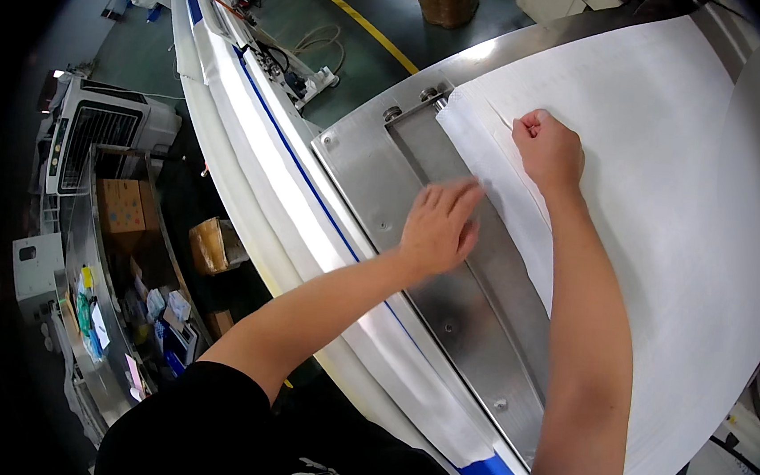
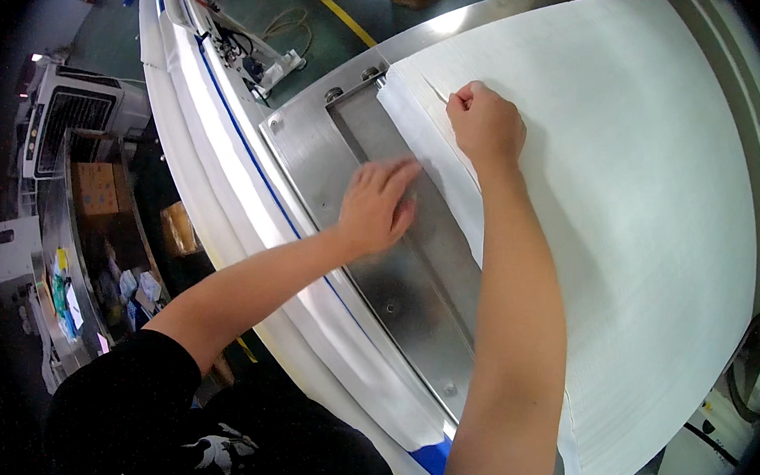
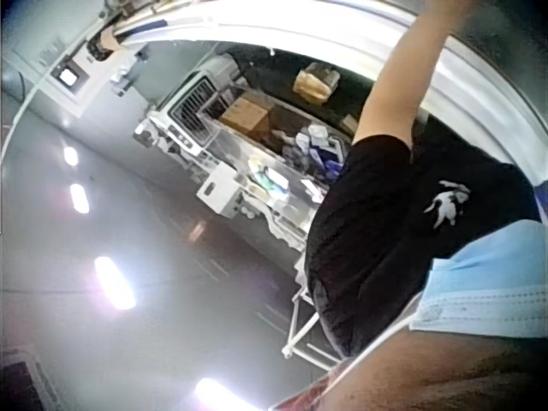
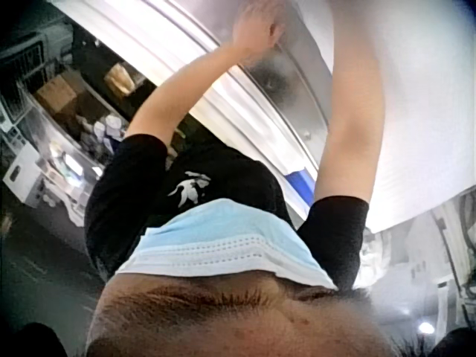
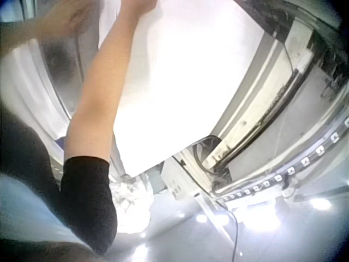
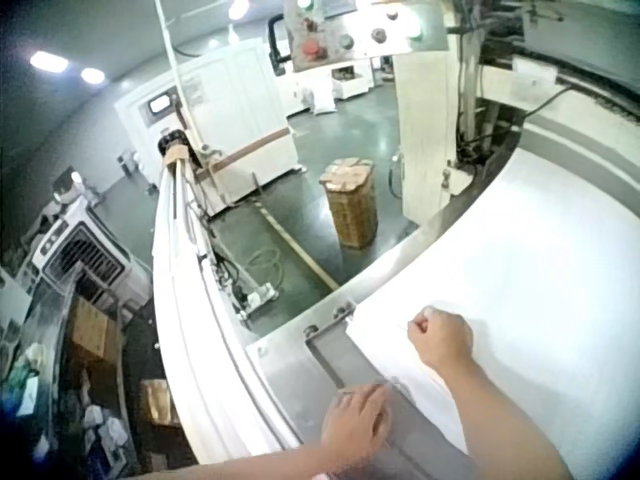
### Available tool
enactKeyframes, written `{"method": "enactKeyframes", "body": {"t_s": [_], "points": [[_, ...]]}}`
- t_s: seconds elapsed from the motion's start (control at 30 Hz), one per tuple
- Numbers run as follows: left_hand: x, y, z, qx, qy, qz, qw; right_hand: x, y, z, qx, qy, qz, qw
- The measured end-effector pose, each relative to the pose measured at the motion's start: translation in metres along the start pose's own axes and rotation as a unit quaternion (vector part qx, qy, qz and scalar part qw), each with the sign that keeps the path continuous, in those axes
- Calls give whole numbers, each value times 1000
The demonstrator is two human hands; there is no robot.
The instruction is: The person repeatedly feeds large white sheets of paper into a machine's conveyor belt. They align each sheet at the intake, push it through the rollers, and then retrieve the processed sheet from the output side to repeat the cycle.
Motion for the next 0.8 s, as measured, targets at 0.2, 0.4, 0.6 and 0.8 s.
{"method": "enactKeyframes", "body": {"t_s": [0.2, 0.4, 0.6, 0.8], "points": [[81, 32, -16, 105, -102, 131, 981, 0, 1, -3, -10, 6, 14, 1000], [90, 18, -31, 141, -168, 88, 972, 1, 1, -1, -22, 2, 12, 1000], [92, 23, -26, 172, -207, 56, 961, -2, 7, -1, -2, -4, -1, 1000], [89, 30, -20, 165, -317, -56, 933, -99, 46, -10, 68, 59, 55, 994]]}}
Point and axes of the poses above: each hand's wrist, its own x-axis towards the middle knuckle, its own y-axis out of the back of the hand, z = x × y, the point moved 10 cm from there along x, towards the middle knuckle, and after that the axes turned 8 degrees about z, right-handed, at the moved point
